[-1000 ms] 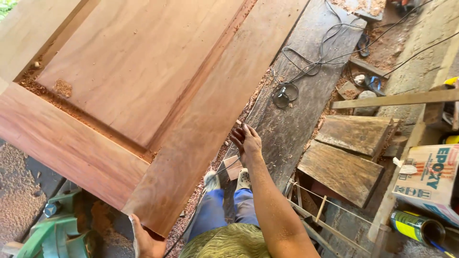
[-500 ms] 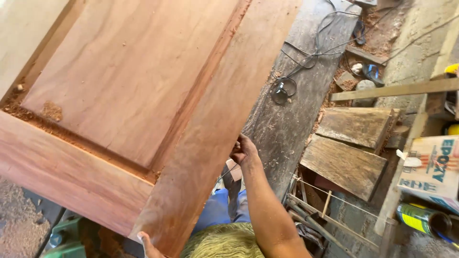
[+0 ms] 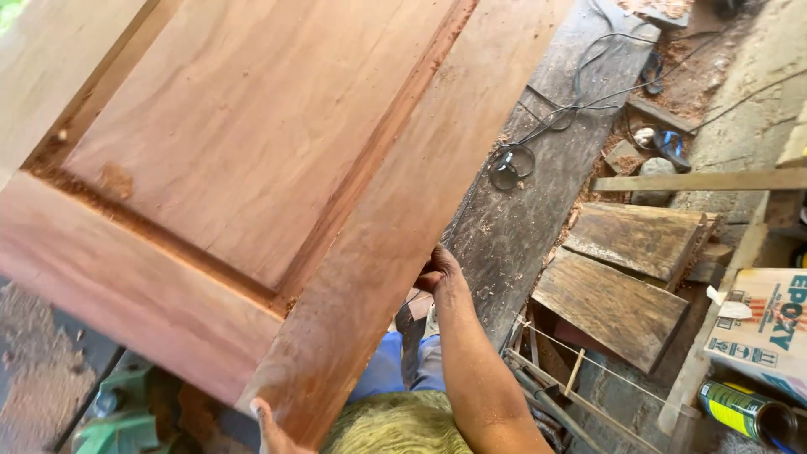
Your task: Planing and sanding a wooden door using electric hand tools.
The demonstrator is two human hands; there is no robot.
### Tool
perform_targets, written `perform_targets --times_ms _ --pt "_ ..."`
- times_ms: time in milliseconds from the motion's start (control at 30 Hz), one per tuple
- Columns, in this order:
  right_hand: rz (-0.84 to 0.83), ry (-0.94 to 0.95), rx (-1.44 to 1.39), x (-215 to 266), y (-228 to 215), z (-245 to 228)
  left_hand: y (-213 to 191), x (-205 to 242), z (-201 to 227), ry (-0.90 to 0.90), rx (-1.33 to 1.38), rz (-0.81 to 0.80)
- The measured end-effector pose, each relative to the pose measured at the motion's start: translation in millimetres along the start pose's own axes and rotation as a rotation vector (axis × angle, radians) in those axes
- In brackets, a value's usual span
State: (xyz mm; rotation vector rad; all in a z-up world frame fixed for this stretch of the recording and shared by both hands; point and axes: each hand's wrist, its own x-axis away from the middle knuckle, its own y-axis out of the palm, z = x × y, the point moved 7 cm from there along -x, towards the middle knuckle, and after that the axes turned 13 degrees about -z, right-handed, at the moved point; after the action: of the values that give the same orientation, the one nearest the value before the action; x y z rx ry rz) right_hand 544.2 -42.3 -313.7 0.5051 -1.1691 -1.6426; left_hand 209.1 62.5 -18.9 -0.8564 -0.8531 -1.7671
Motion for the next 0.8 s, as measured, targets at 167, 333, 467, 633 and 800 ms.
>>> perform_targets --times_ms 167,333,467,633,800 --pt "0.416 -0.269 0.265 26 16 7 -123 -164 -71 0.476 -0.384 -0.270" --pt "0.518 -0.201 0.554 71 44 28 -51 -111 -36 0.119 0.076 -0.042" --pt "0.546 -0.181 0.785 131 37 32 -71 -121 -44 0.193 -0.066 0.027" --pt "0.852 -0.029 1.244 203 -5 18 -72 -118 -46 0.232 -0.184 0.135" --pt "0.887 0.347 1.635 224 14 71 -77 -118 -46 0.304 -0.197 0.119"
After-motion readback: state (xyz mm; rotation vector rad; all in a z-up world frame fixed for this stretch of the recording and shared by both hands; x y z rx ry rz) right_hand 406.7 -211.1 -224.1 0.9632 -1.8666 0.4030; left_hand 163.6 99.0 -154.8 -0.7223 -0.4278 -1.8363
